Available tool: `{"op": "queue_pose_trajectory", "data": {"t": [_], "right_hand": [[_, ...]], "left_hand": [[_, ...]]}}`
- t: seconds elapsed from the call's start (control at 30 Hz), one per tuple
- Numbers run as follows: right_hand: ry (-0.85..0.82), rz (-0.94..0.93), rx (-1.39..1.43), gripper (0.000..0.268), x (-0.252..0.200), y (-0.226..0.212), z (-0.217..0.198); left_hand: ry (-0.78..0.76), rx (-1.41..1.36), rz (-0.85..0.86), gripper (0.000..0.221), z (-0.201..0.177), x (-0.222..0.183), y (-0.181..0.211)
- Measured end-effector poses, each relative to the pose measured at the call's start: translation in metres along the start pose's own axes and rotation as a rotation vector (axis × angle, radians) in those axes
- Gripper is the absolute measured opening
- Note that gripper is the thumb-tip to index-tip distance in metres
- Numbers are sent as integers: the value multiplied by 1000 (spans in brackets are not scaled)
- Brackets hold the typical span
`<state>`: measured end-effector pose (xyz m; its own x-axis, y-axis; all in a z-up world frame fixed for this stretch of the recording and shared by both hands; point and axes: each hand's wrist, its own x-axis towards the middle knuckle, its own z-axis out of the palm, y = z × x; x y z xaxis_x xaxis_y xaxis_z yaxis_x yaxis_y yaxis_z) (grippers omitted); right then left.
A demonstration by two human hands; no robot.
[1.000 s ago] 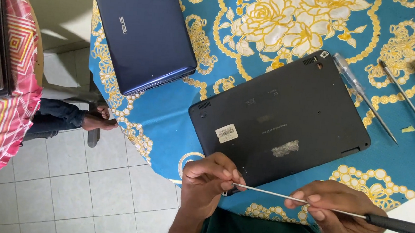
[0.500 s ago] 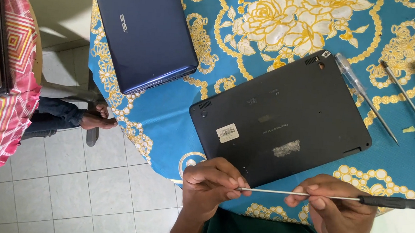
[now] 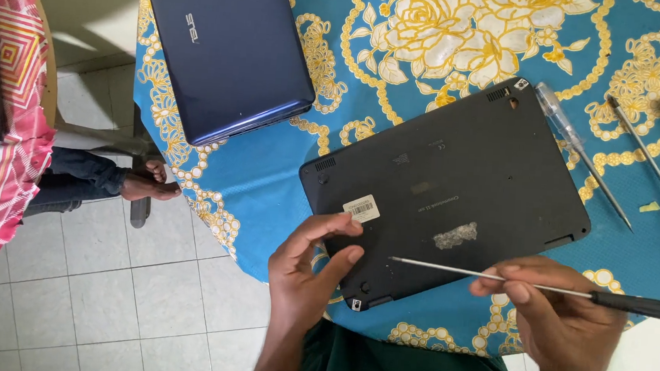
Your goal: Disassembling a laptop by prying off the back cover and using a screwdriver to work on internal components.
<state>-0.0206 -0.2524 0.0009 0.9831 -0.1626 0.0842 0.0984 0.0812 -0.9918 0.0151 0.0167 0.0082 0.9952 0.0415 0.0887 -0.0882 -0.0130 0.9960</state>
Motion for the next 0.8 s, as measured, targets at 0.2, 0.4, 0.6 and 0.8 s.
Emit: {"op": "queue_pose_trajectory", "data": {"t": [0.2, 0.4, 0.6, 0.8], "right_hand": [[-150, -50, -281, 13, 32, -21, 18], [-88, -2, -328, 9, 34, -16, 8], [82, 72, -382, 5, 29, -24, -5], [44, 42, -485, 8, 21, -34, -38]], "left_hand": [[-54, 507, 151, 27, -10, 4, -26], [-80, 641, 189, 24, 1, 2, -28], [-133, 725, 248, 16, -6, 8, -28], [-174, 804, 204, 16, -5, 14, -19]]}}
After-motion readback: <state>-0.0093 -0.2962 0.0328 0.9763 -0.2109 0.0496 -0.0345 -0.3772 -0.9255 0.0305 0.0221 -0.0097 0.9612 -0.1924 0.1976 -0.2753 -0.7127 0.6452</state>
